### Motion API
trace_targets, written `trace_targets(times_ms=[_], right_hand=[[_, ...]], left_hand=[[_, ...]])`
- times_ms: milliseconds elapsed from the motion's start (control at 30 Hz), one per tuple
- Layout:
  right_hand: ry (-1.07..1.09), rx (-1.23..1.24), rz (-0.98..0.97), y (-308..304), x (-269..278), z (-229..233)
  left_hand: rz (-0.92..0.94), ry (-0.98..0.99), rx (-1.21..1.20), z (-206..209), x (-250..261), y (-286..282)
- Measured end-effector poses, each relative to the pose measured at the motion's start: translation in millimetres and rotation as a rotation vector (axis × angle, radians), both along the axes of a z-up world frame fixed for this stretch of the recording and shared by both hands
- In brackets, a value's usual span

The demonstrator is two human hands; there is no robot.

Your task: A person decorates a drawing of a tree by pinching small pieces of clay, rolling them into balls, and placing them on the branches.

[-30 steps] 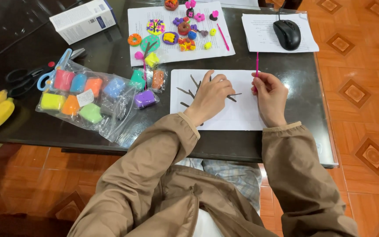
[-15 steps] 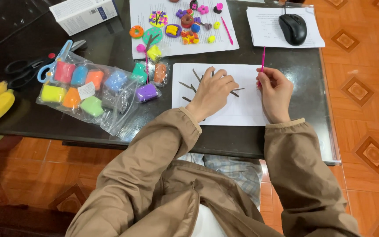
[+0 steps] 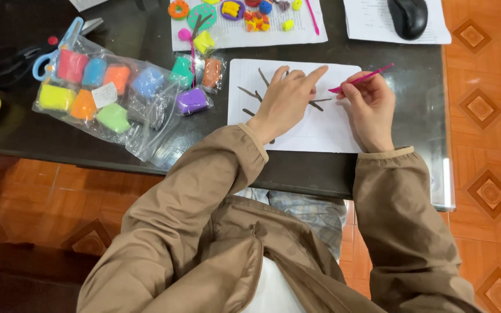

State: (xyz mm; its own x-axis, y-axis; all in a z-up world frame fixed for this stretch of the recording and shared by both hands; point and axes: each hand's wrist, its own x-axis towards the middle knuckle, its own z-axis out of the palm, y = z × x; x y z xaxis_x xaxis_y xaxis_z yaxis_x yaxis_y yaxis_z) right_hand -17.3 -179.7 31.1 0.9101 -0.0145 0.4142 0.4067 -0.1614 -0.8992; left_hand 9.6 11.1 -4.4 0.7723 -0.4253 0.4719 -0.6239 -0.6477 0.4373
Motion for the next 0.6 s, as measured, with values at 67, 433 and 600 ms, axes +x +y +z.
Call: trace_targets(times_ms=[67, 433, 600], right_hand=[[0.102, 0.003, -0.001, 5.0, -10.4, 10.0], [0.087, -0.139, 0.070, 6.6, -14.6, 7.7], [0.086, -0.136, 0.075, 6.1, -14.6, 8.6]], left_hand=[[-0.003, 0.060, -0.015, 16.9, -7.9, 4.8], [-0.027, 0.096, -0.062, 13.1, -4.9, 6.1], [-0.031, 0.083, -0.065, 13.9, -6.0, 6.2]])
